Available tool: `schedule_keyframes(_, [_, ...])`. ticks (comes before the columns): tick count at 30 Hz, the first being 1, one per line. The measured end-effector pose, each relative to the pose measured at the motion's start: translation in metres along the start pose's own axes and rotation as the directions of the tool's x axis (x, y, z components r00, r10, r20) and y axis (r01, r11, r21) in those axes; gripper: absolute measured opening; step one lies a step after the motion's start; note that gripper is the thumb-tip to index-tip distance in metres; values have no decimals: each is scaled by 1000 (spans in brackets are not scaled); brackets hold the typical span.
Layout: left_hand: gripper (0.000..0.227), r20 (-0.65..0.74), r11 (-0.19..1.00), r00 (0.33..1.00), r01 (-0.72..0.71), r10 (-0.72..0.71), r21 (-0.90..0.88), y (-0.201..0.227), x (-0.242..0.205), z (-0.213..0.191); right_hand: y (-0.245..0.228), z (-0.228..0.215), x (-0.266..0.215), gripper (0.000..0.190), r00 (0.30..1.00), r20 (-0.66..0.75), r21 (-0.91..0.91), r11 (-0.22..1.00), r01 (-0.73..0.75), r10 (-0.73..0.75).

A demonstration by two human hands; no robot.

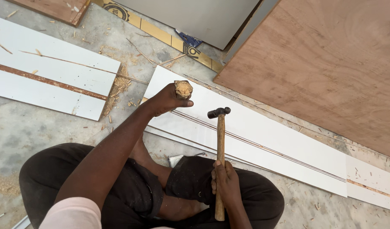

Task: The person sits on the floor and repeatedly strikes a small piece of wood with a hammer. They hold the wood in their left hand and the hammer in their right hand, hitting the wood against a white board on the floor.

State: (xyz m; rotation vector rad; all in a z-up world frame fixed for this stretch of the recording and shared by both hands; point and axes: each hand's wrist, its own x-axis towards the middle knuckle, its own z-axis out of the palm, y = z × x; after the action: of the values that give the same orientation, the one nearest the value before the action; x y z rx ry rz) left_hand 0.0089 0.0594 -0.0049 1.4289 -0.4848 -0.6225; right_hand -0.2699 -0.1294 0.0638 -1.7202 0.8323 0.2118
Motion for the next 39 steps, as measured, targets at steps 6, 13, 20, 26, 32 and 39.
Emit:
schedule_keyframes(6, [36,-23,999,999,-36,37,26,1,3,6,-20,5,-12,42,1000,-4,-18,1000,24,-24])
schedule_keyframes(13, [38,2,999,1000,-23,23,22,-4,5,8,-65,2,-45,34,927,-38,-102,924,368,-373])
schedule_keyframes(20, [52,10,999,1000,-27,27,-35,-11,8,15,-92,-2,-41,34,991,61,-292,947,132,-119])
schedule_keyframes(26, [51,13,999,1000,28,-29,35,-17,21,22,-87,1,-47,25,943,-32,-368,881,298,-332])
schedule_keyframes(32, [51,29,995,999,-28,25,91,-14,18,28,-90,-18,-45,30,950,75,-231,921,313,-304])
schedule_keyframes(39, [53,42,990,999,4,-10,144,-2,26,36,-95,-24,-32,37,988,71,-350,924,155,-139])
